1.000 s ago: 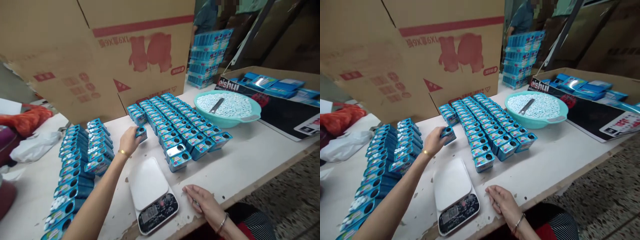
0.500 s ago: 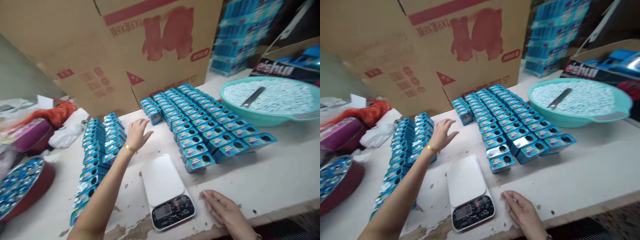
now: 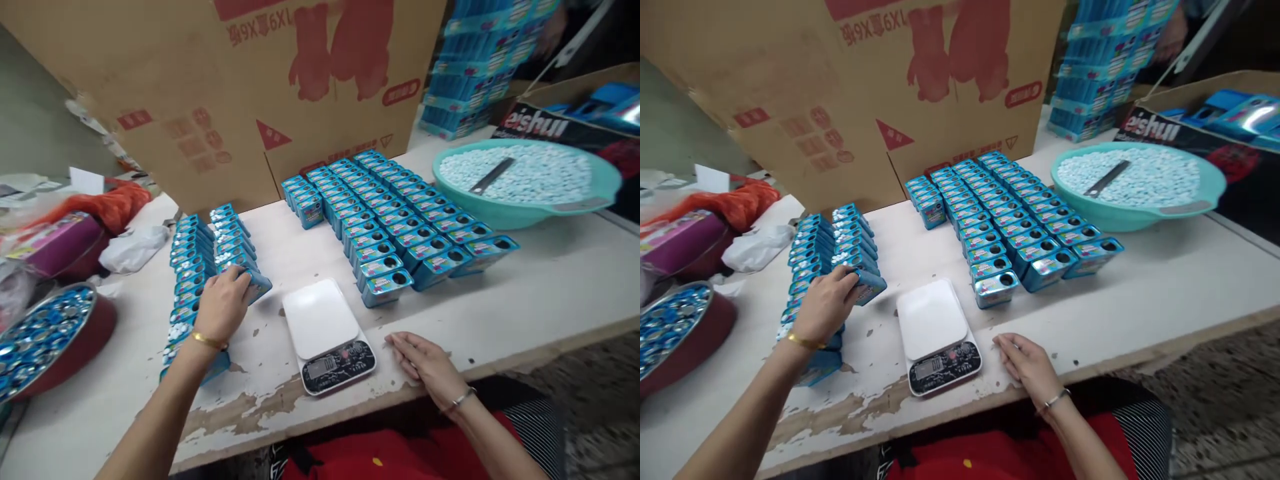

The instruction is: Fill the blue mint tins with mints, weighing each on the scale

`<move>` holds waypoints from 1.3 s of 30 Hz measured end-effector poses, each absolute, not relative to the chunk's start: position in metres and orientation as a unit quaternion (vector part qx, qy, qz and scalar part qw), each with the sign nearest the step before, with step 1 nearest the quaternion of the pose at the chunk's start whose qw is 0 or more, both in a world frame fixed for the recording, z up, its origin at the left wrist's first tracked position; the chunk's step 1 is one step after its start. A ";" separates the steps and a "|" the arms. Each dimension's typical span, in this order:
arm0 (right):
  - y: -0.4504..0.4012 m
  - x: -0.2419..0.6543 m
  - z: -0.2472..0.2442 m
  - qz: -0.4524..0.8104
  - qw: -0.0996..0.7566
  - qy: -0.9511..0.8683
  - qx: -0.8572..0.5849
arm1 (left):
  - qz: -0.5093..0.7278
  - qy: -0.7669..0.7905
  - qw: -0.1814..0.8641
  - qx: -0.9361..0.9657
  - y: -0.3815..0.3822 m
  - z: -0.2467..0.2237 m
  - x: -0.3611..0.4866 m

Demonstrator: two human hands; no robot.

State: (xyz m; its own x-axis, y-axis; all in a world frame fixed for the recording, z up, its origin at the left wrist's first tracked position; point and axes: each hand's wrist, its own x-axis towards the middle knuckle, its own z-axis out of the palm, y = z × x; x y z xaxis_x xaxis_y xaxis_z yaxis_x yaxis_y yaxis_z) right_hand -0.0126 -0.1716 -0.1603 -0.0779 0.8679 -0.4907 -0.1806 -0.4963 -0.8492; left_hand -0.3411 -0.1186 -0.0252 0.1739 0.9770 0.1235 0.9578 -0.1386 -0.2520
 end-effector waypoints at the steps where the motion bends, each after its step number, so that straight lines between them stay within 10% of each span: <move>1: -0.171 -0.012 -0.160 0.663 0.401 -0.316 -0.548 | 0.028 -0.626 0.117 -0.771 -0.123 -0.016 -0.328; 11: -0.170 -0.010 -0.161 0.658 0.435 -0.324 -0.523 | 0.127 -0.488 0.015 -0.863 -0.120 -0.012 -0.220; 21: -0.172 -0.003 -0.158 0.668 0.430 -0.308 -0.523 | -0.243 -0.605 -0.054 -0.757 -0.155 -0.016 -0.289; 39: -0.173 -0.001 -0.146 0.701 0.397 -0.286 -0.519 | -0.324 -0.583 -0.027 -0.745 -0.192 -0.064 -0.298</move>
